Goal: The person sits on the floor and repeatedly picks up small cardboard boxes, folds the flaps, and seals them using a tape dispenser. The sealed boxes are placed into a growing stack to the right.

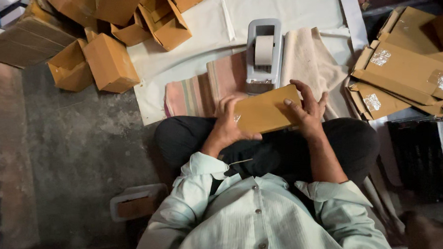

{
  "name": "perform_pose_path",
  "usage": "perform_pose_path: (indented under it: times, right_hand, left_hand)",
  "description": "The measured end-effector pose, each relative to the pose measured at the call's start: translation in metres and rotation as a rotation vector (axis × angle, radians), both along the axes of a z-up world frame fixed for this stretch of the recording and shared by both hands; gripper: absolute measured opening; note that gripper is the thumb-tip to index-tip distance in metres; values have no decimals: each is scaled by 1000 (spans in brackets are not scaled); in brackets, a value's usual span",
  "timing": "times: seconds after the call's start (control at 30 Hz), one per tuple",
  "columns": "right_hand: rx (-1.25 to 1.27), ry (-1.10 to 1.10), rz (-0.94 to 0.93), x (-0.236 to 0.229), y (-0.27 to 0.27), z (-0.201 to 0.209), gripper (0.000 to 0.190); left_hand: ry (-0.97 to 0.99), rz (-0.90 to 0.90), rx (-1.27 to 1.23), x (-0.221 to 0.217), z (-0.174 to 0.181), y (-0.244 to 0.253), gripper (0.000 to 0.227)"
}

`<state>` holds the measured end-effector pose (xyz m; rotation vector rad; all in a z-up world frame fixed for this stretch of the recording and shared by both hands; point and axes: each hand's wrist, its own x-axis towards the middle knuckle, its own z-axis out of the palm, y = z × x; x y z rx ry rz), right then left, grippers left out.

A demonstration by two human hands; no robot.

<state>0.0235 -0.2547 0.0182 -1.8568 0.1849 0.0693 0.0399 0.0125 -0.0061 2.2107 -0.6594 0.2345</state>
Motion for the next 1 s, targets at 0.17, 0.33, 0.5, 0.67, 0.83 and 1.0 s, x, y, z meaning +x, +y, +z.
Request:
perform_pose_path:
  times: [0.17,0.33,0.5,0.67,0.83,1.0]
  right_hand:
    - [32,51,74,0,3,14,65]
    - [638,21,192,0,4,4,69]
    - [-10,-52,233,0,6,-11,68]
    - [255,-18,125,2,13,-16,70]
    - [-209,-208,93,-3,6,-14,59]
    - [-247,-221,66,1,8,-22,52]
  left_hand:
    - [196,25,42,-8,10,-4,118]
    - [207,68,40,-12,33,0,112]
    - [184,32,75,-9,54,3,111]
    - [91,143,324,-12,53,-24,121]
    - [139,249,327,-10,29,-39,108]
    - [47,496,-28,-6,-10,-29,92]
